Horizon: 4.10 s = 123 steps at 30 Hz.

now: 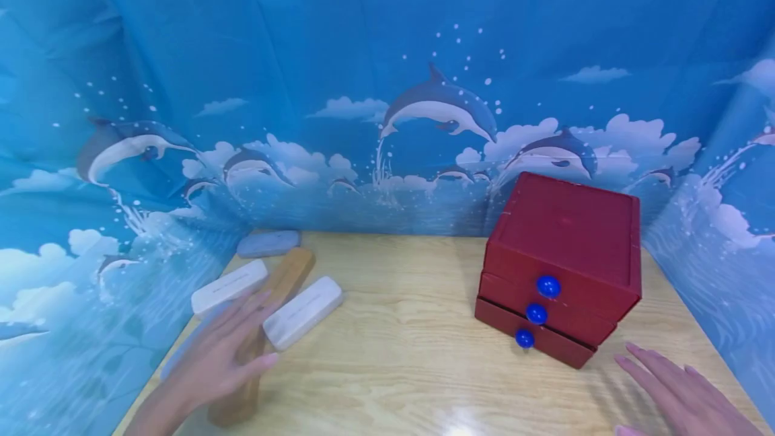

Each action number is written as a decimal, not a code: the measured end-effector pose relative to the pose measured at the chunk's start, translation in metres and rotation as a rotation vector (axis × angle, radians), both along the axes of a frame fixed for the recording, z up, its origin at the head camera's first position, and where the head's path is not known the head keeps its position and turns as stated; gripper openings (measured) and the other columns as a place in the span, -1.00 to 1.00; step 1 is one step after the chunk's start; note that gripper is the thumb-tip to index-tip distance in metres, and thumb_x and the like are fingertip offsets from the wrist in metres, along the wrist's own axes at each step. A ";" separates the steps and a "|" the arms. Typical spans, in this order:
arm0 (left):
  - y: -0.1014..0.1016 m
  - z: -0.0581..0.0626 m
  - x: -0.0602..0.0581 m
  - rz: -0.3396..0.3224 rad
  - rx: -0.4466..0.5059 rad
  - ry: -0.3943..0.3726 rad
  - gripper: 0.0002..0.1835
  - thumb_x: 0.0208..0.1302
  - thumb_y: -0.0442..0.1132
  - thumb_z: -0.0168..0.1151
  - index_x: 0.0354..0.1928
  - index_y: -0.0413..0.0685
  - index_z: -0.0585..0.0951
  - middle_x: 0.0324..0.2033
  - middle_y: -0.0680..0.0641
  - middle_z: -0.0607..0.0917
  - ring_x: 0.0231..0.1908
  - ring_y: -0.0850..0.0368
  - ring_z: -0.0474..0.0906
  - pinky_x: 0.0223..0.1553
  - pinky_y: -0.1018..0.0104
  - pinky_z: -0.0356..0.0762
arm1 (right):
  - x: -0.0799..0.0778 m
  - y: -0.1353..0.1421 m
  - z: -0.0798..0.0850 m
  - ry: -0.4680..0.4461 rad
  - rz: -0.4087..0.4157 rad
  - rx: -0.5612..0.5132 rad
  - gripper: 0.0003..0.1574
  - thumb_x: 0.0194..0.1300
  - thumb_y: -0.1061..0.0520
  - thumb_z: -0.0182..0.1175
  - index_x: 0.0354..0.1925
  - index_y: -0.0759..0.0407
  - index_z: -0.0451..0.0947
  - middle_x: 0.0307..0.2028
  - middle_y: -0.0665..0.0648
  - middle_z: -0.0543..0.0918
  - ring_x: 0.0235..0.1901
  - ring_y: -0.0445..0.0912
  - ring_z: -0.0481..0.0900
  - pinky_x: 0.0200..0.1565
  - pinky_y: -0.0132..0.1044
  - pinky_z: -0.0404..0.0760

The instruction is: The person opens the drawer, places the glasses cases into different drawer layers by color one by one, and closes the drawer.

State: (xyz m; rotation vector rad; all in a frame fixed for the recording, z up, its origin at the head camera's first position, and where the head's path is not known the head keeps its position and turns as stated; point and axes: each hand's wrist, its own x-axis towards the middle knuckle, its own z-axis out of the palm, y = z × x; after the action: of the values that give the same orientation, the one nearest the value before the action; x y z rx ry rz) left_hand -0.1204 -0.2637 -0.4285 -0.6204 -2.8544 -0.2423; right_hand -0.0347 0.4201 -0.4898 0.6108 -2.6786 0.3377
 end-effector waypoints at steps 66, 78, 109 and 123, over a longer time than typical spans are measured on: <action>0.188 0.067 -0.104 -0.395 0.505 -0.685 -0.06 0.29 0.64 -0.08 0.60 0.38 0.21 0.46 0.21 0.48 0.32 0.19 0.55 0.25 0.11 0.60 | -0.058 0.035 0.054 -0.495 0.090 -0.569 -0.29 0.67 0.31 -0.46 0.63 -0.12 -0.01 0.17 -0.55 0.49 0.07 -0.57 0.59 -0.06 -0.72 0.53; 0.220 0.071 -0.110 -0.429 0.527 -0.731 -0.13 0.34 0.56 -0.01 0.59 0.40 0.23 0.40 0.18 0.55 0.28 0.24 0.58 0.11 0.31 0.66 | -0.069 0.026 0.083 -0.691 -0.042 -0.509 -0.19 0.73 0.06 -0.61 0.40 0.88 -0.23 0.00 -0.63 0.49 -0.05 -0.59 0.59 -0.13 -0.59 0.64; 0.295 0.073 -0.129 -0.428 0.523 -0.880 -0.24 0.39 0.51 -0.04 0.54 0.45 0.31 0.27 0.22 0.65 -0.05 0.36 0.69 0.09 0.18 0.64 | -0.080 -0.017 0.121 -0.898 -0.413 -0.593 0.20 0.63 -0.37 -0.64 0.29 0.75 0.25 -0.21 -0.02 0.76 -0.31 -0.29 0.75 -0.19 -0.33 0.76; 0.319 0.081 -0.134 -0.375 0.503 -0.904 -0.28 0.42 0.52 -0.13 0.44 0.37 0.49 0.18 0.10 0.73 -0.17 0.23 0.79 0.30 -0.15 0.55 | -0.084 -0.019 0.120 -0.927 -0.460 -0.592 0.21 0.59 -0.45 -0.61 0.14 0.63 0.43 -0.27 -0.04 0.74 -0.35 -0.25 0.74 -0.21 -0.35 0.74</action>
State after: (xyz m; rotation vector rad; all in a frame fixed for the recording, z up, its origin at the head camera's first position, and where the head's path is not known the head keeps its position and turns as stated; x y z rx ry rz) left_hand -0.2544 0.0554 -0.3477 -1.1373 -3.1729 -1.6015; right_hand -0.1192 0.4008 -0.3701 -0.4634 -3.1277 1.4865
